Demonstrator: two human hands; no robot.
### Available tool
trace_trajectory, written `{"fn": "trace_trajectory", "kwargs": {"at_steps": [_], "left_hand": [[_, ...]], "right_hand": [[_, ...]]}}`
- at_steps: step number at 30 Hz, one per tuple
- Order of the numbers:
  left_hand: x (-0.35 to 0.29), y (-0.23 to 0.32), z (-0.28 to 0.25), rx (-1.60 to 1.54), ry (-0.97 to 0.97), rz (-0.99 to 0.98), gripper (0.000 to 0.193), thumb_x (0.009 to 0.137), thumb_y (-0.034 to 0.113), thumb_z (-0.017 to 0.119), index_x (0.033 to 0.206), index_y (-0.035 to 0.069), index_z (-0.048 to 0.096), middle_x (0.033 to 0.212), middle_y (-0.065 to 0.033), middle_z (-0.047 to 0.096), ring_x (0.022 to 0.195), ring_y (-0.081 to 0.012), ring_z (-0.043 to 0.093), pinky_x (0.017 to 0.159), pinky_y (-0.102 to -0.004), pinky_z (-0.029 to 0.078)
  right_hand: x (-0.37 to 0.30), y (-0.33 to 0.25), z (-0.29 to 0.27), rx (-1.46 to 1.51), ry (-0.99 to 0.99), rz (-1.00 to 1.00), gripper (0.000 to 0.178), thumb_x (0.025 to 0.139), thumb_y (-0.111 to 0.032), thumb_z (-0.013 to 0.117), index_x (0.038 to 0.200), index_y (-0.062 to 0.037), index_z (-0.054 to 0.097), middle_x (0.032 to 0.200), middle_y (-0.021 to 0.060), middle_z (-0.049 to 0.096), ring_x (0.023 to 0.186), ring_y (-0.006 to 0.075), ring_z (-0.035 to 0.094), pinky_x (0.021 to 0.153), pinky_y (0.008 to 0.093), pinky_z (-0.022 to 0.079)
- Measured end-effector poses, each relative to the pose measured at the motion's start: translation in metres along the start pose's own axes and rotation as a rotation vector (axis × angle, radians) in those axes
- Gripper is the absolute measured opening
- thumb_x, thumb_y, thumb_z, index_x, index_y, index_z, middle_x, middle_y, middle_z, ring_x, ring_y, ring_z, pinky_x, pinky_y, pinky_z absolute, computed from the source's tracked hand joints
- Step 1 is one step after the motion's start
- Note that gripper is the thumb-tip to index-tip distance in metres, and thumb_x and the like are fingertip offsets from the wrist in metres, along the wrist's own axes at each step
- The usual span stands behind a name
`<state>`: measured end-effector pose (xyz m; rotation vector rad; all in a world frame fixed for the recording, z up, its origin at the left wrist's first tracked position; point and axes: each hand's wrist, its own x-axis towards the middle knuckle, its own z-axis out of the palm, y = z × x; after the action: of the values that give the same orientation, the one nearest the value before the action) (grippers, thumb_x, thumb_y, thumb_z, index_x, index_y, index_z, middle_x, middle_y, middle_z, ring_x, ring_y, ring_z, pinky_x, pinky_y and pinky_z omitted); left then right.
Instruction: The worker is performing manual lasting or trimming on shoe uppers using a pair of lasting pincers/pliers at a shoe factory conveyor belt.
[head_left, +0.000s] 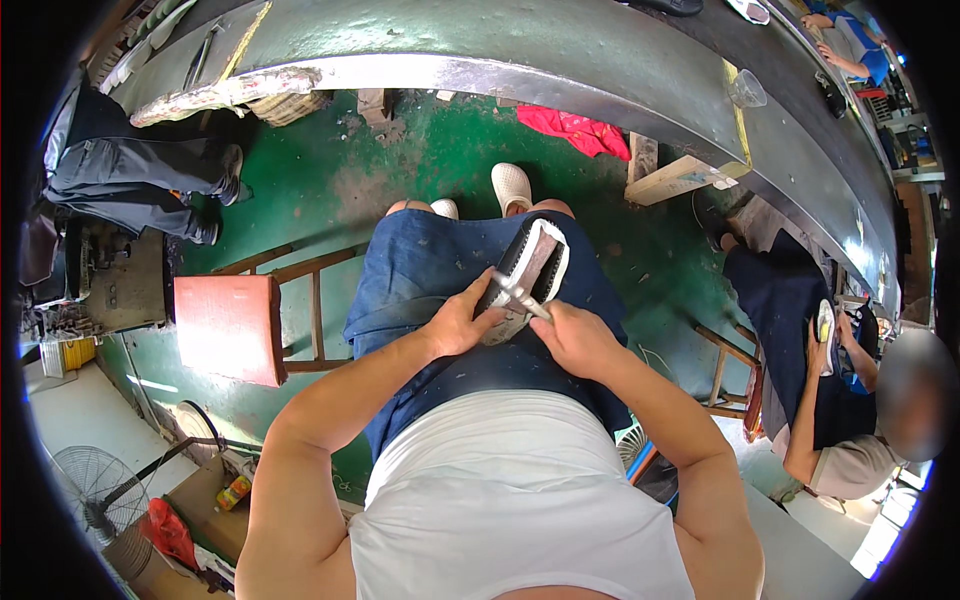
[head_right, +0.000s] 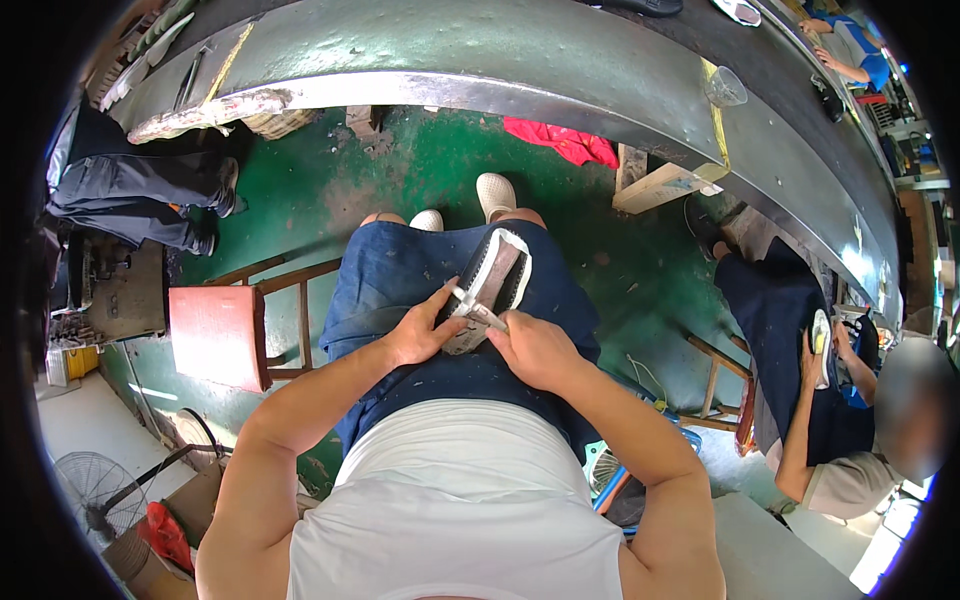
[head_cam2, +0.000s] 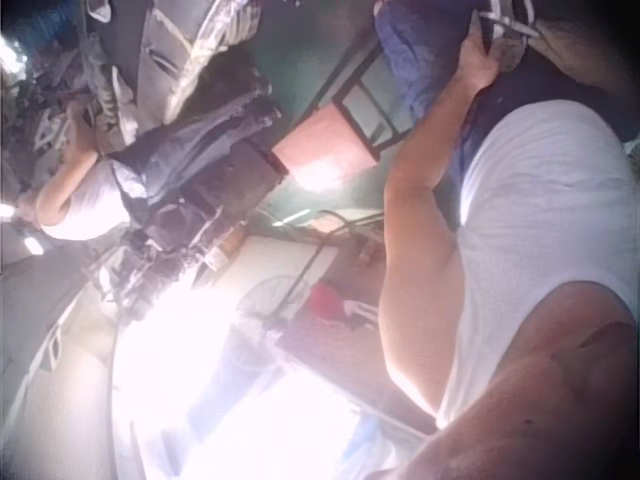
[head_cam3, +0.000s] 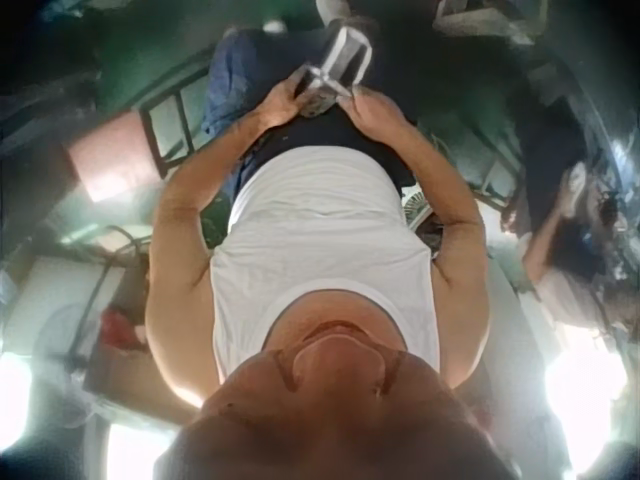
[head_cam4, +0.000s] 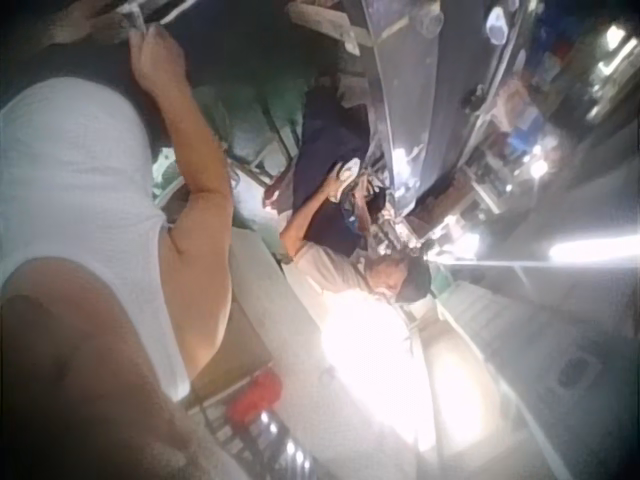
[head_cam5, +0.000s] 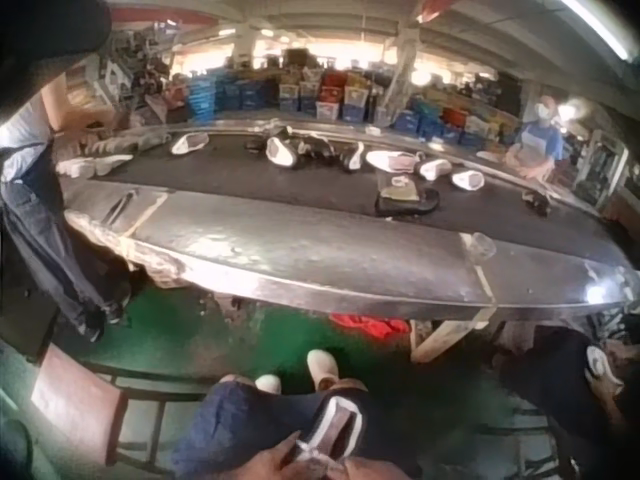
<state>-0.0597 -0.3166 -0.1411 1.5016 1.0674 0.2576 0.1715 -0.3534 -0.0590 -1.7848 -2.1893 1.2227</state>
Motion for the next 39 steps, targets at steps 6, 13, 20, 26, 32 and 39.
{"fn": "trace_trajectory", "kwargs": {"at_steps": [6,13,20,26,32,39], "left_hand": [[0.003,-0.001,-0.008,-0.073,-0.041,0.033,0.083,0.094,0.020,0.068,0.157,-0.001,0.018,0.148,-0.0267,0.045,0.135,-0.0302,0.048,0.114,-0.0333,0.035],[0.007,0.048,-0.025,0.338,-0.103,-0.143,0.107,0.074,0.029,0.083,0.155,0.001,0.019,0.123,-0.0321,0.061,0.116,-0.0441,0.060,0.103,-0.0422,0.046],[-0.017,0.129,-0.076,0.410,0.316,0.275,0.072,0.070,0.016,0.081,0.134,0.003,0.050,0.103,-0.0224,0.071,0.098,-0.0357,0.070,0.087,-0.0405,0.054],[0.004,0.160,-0.083,-0.102,0.366,0.426,0.071,0.073,0.007,0.086,0.132,0.002,0.047,0.107,-0.0115,0.069,0.096,-0.0209,0.068,0.087,-0.0351,0.054],[0.065,0.127,-0.074,-0.401,0.165,0.224,0.054,0.080,0.020,0.086,0.119,-0.006,0.060,0.103,-0.0092,0.067,0.091,-0.0130,0.063,0.081,-0.0291,0.054],[0.035,0.039,-0.004,0.360,0.225,0.067,0.082,0.081,0.029,0.079,0.144,-0.008,0.042,0.133,-0.0282,0.057,0.117,-0.0319,0.062,0.098,-0.0353,0.050]], "right_hand": [[0.002,0.004,0.004,-0.089,-0.010,-0.028,0.046,0.103,-0.040,0.047,0.096,0.0039,0.059,0.091,0.0261,0.068,0.087,0.0425,0.066,0.077,0.0518,0.052],[-0.013,0.018,-0.006,0.112,0.040,-0.026,0.043,0.099,-0.041,0.055,0.099,0.0008,0.061,0.090,0.0226,0.069,0.085,0.0414,0.067,0.074,0.0483,0.052],[-0.045,0.053,-0.007,0.648,0.327,0.158,0.029,0.099,-0.026,0.060,0.107,0.0018,0.062,0.083,0.0103,0.070,0.071,0.0181,0.069,0.068,0.0324,0.054],[-0.047,0.063,-0.026,0.532,0.357,0.091,0.026,0.097,-0.016,0.059,0.116,0.0015,0.058,0.087,0.0049,0.066,0.078,0.0120,0.064,0.074,0.0269,0.052],[-0.049,0.050,-0.035,0.880,0.131,0.178,0.027,0.095,-0.014,0.062,0.118,-0.0009,0.058,0.090,0.0019,0.063,0.077,0.0104,0.060,0.069,0.0256,0.049],[-0.056,0.043,-0.030,0.498,-0.100,0.270,0.022,0.095,-0.014,0.061,0.113,-0.0014,0.060,0.088,0.0064,0.066,0.077,0.0120,0.062,0.070,0.0274,0.050]]}}
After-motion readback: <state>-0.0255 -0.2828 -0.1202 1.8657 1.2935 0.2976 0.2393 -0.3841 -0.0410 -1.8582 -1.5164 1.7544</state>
